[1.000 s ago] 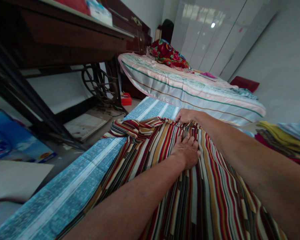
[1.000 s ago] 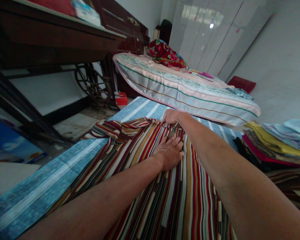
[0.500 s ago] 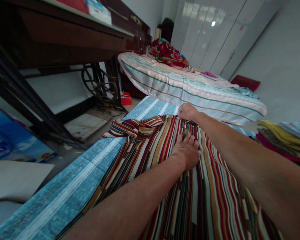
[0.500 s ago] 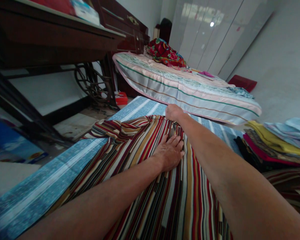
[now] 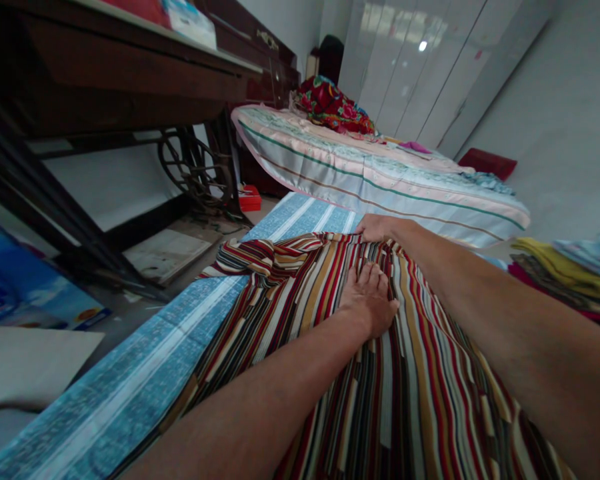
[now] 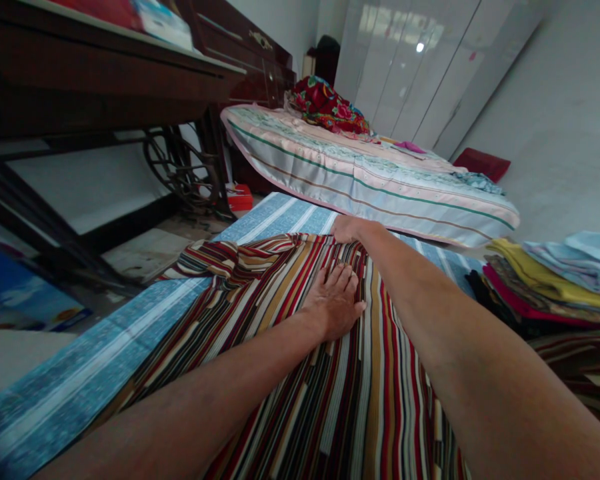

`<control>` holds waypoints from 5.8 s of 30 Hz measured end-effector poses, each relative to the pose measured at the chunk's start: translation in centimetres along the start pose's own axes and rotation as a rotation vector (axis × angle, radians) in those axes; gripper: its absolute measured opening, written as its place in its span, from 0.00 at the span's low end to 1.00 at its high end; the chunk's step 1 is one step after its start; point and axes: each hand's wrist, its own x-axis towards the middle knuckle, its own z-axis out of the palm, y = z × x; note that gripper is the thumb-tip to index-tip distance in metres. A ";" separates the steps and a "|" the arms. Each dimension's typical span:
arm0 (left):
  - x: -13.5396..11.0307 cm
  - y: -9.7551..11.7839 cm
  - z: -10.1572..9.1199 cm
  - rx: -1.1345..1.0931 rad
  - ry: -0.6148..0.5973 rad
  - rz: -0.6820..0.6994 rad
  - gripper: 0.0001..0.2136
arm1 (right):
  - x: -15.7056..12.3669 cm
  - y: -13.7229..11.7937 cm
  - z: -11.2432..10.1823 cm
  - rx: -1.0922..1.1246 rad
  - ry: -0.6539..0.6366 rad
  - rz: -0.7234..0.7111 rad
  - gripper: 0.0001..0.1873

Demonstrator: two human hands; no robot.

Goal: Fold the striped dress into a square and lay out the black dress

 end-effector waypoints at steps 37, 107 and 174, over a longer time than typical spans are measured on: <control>-0.4 -0.1 -0.2 0.017 0.055 -0.072 0.31 | -1.4 6.5 3.9 0.066 0.262 0.453 0.24; 0.8 2.5 -3.1 0.152 -0.136 0.139 0.26 | -20.6 4.0 11.4 0.098 0.251 0.488 0.14; -3.1 6.6 1.0 0.091 -0.028 -0.115 0.41 | -35.9 -8.7 20.4 0.388 0.573 0.456 0.32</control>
